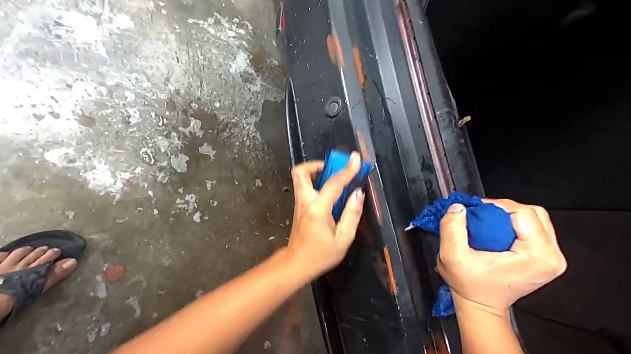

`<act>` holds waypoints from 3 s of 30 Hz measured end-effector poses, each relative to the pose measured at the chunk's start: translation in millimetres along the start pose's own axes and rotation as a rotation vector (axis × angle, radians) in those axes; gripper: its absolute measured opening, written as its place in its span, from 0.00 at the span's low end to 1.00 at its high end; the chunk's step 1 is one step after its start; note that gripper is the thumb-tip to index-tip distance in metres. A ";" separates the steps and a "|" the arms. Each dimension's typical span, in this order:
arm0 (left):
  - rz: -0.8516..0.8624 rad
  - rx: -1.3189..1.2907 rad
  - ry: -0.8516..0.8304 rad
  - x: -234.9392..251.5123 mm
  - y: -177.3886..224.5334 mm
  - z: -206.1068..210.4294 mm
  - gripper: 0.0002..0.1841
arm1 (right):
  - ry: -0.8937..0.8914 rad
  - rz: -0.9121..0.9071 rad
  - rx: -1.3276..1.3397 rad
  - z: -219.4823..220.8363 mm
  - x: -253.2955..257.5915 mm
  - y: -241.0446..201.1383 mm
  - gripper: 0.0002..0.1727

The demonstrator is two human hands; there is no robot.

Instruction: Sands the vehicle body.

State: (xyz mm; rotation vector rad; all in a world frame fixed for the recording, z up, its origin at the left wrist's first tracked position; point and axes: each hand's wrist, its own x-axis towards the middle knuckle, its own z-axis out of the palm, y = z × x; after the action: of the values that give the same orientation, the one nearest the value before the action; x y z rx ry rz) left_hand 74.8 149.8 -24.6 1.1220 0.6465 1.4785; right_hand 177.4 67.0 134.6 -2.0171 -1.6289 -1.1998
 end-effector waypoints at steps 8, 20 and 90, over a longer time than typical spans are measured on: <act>-0.134 -0.047 -0.039 -37.3 20.8 -1.9 0.27 | -0.006 0.002 -0.007 -1.4 -0.9 -1.0 0.19; 0.095 -0.041 -0.179 -146.0 16.5 -0.6 0.23 | -0.018 0.017 -0.015 1.5 3.0 0.5 0.18; 0.420 0.613 -0.443 33.3 66.6 17.5 0.25 | 0.140 0.658 0.378 -7.8 13.9 1.4 0.16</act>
State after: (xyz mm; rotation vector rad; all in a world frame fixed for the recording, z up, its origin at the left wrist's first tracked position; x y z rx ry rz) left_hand 63.7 162.7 49.9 2.0924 0.5818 1.3262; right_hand 175.6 70.7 150.1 -1.9295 -0.9111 -0.7056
